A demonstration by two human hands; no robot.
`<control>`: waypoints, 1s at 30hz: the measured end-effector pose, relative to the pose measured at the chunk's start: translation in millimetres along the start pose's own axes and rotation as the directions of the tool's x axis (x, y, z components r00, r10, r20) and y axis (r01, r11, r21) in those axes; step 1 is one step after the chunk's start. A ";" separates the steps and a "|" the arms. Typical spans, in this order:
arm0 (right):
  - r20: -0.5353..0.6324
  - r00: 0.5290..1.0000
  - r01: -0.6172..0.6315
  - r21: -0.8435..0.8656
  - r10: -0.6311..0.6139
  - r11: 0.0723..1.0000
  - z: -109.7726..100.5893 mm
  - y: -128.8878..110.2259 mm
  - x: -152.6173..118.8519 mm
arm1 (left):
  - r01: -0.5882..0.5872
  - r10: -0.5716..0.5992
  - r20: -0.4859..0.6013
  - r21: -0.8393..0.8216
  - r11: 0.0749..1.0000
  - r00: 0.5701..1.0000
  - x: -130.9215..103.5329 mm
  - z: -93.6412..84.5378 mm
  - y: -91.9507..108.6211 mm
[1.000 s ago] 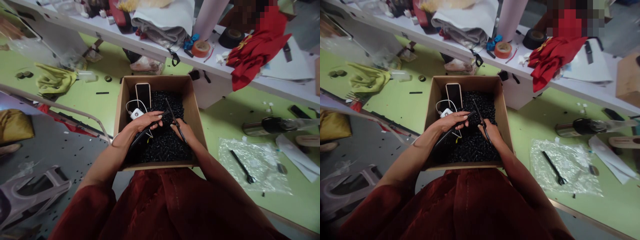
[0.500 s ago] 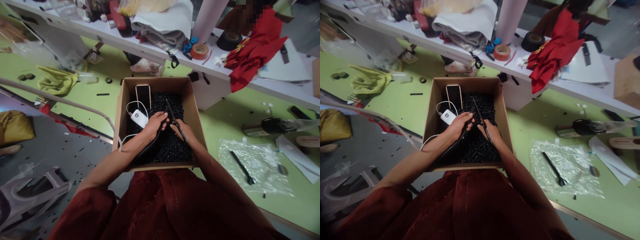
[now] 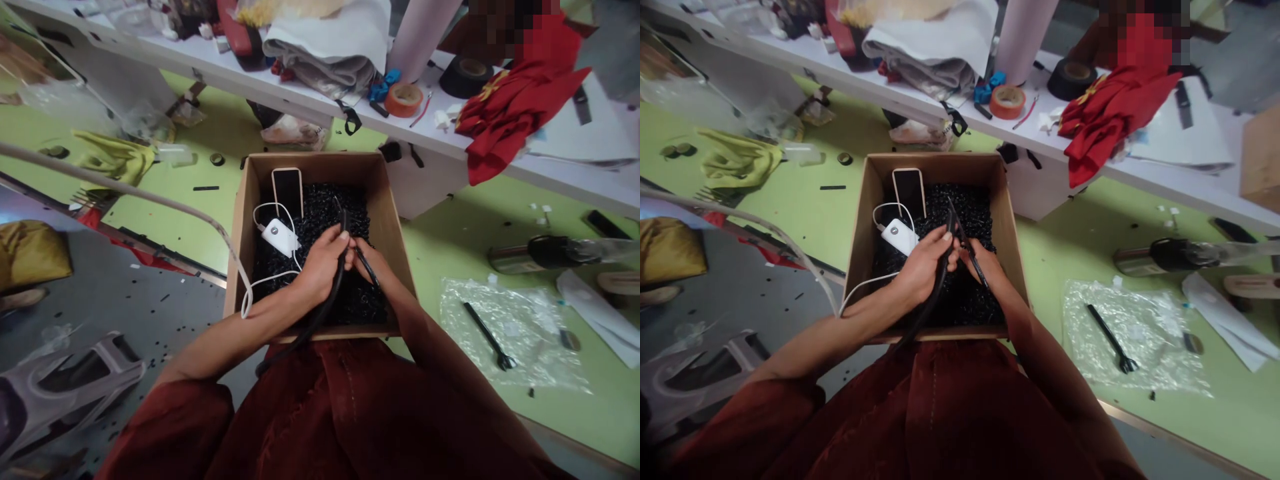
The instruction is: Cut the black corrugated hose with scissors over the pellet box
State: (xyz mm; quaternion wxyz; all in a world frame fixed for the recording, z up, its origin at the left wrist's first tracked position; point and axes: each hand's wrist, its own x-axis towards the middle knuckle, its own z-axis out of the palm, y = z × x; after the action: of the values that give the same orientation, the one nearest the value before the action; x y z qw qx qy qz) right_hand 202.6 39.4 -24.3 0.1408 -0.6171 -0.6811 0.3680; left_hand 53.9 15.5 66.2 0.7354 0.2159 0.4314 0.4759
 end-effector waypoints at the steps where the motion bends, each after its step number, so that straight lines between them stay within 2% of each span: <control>1: 0.007 1.000 0.001 0.032 -0.001 0.999 0.4 1.8 0.2 | -0.059 0.061 -0.024 0.066 0.996 0.998 8.8 -6.4 -2.0; 3: 0.023 1.000 0.009 0.098 -0.011 0.995 0.9 4.7 0.4 | -0.134 0.144 -0.026 0.233 0.963 0.989 28.3 -24.4 -2.9; 5: 0.039 0.998 0.033 0.153 -0.039 0.988 0.9 5.8 0.3 | -0.167 0.178 0.010 0.399 0.902 0.984 43.8 -43.7 -0.4; 9: 0.043 0.994 0.089 0.216 -0.101 0.972 0.4 3.2 -0.7 | -0.219 0.212 0.082 0.584 0.781 0.974 54.1 -66.7 6.2; 11: 0.053 0.992 0.103 0.217 -0.117 0.971 0.1 0.5 -2.0 | -0.227 0.210 0.103 0.633 0.741 0.972 54.6 -69.3 6.7; 16: 0.103 0.985 0.114 0.187 -0.135 0.976 -1.0 -3.5 -4.7 | -0.213 0.250 0.063 0.743 0.635 0.966 60.8 -69.2 2.2; 20: 0.114 0.983 0.122 0.162 -0.141 0.979 -0.4 -1.8 -4.0 | -0.231 0.275 0.092 0.815 0.532 0.957 64.2 -71.5 1.7; 30: 0.155 0.984 0.073 0.130 -0.093 0.989 -2.2 -4.5 -4.0 | -0.323 0.301 0.208 0.853 0.410 0.931 59.6 -72.9 4.2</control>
State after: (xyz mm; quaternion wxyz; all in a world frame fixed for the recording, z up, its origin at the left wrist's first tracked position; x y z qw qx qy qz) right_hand 201.5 36.5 -18.7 0.1388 -0.5466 -0.6911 0.4521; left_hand 0.9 63.4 4.7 0.4236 0.6421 0.5568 0.3135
